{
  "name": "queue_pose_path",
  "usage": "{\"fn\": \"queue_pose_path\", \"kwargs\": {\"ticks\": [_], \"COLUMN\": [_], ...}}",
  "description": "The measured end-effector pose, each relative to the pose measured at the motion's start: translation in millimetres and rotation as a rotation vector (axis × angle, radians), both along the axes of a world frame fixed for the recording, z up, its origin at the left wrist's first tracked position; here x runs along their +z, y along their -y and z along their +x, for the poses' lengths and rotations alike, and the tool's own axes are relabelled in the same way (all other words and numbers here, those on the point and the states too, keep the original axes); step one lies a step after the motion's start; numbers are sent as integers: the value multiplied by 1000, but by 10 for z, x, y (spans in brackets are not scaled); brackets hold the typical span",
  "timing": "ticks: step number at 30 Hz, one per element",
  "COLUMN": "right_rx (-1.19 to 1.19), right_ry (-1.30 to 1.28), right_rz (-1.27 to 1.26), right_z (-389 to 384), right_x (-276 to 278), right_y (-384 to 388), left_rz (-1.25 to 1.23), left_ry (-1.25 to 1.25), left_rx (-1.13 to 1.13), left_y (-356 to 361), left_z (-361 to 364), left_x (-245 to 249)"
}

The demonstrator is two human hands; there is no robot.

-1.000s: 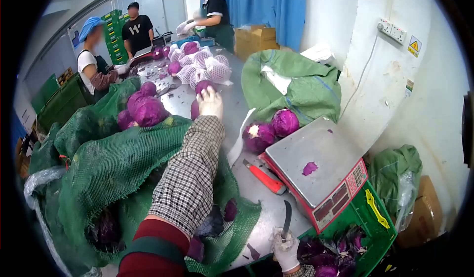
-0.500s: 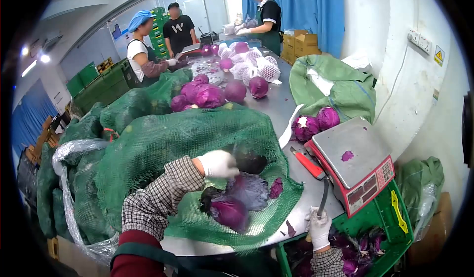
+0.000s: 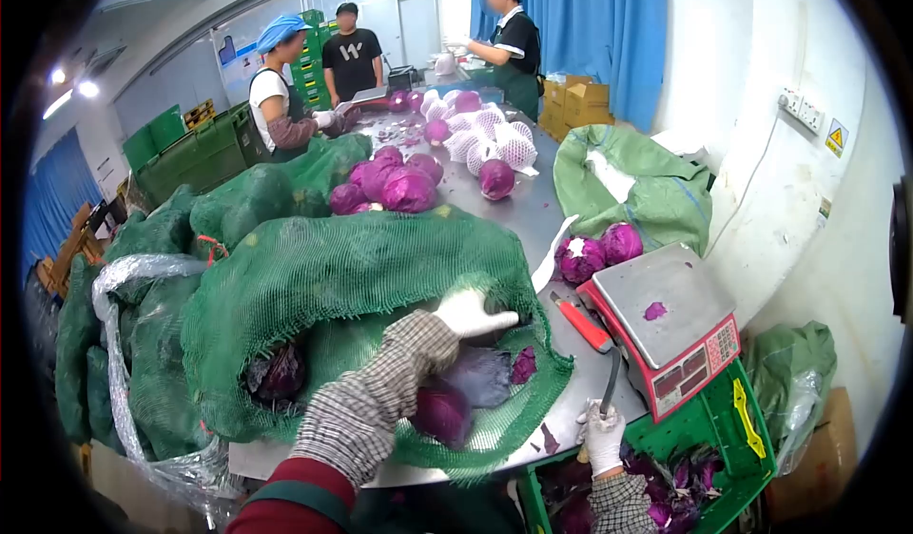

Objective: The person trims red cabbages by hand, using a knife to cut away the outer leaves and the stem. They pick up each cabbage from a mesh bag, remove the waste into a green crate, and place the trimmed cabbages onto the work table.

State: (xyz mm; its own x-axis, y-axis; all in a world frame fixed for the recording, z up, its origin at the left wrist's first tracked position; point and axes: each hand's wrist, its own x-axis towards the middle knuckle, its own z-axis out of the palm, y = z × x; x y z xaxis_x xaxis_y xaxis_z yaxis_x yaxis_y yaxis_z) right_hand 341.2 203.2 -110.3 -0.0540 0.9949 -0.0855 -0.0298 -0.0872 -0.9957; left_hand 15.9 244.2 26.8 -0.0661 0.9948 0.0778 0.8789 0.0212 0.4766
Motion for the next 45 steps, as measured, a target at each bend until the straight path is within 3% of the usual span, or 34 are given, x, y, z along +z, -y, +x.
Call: {"fn": "queue_pose_path", "kwargs": {"ticks": [3, 5, 6, 7, 9, 10, 13, 16, 17, 19, 21, 22, 25, 26, 27, 29, 33, 37, 38, 45], "right_rx": [33, 48, 50, 35, 38, 21, 54, 57, 54, 103, 144, 155, 136, 86, 64, -18, 67, 63, 10, 159], "right_ry": [60, 15, 3, -18, -68, -140, -154, -222, -260, -284, -268, -195, -266, -183, 40, 682, 770, 871, 853, 988], "right_rz": [72, 19, 42, 42, 31, 29, 4, -28, -17, -52, -29, 46, 44, 8, 305, 784, 487, 495, 603, 469], "right_z": [38, 47, 49, 39, 65, 82, 218, 313, 324, 315, 225, 181, 48, -9, -60, -128, -230, -243, -236, -252], "right_x": [-132, -24, -22, -44, 36, 47, 192, 345, 351, 379, 372, 406, 652, 587, 374, 473, 712, 721, 663, 765], "right_y": [-30, 12, 22, 25, 87, 135, 565, 1109, 1263, 1592, 1860, 1904, 1823, 1724, 1562, 1308, 1229, 1232, 1219, 1005], "left_rz": [371, 285, 391, 445, 231, -24, 85, -1, -136, -113, 207, 97, -108, -162, -212, -163, -104, -111, -115, -107], "left_ry": [-197, 110, 133, 1, -61, 167, 1, -100, -208, -513, -466, -163, -268, -290, -314, -310, -323, -354, -358, -338], "left_rx": [-386, -457, -458, -335, -174, -256, -333, -267, -263, -308, -437, -483, -348, -347, -341, -303, -263, -254, -252, -266], "left_y": [585, 1003, 1098, 1153, 1167, 1149, 1243, 1193, 1170, 1108, 976, 902, 924, 988, 1018, 1087, 1166, 1147, 1144, 1086], "left_z": [11, 68, 71, 45, 85, 136, 388, 648, 736, 848, 804, 798, 983, 1066, 1126, 1145, 1125, 1183, 1195, 1222], "left_x": [-34, -20, 9, -31, -237, -315, -351, -100, 89, 166, -138, -155, 28, 131, 198, 114, 42, 59, 56, 71]}}
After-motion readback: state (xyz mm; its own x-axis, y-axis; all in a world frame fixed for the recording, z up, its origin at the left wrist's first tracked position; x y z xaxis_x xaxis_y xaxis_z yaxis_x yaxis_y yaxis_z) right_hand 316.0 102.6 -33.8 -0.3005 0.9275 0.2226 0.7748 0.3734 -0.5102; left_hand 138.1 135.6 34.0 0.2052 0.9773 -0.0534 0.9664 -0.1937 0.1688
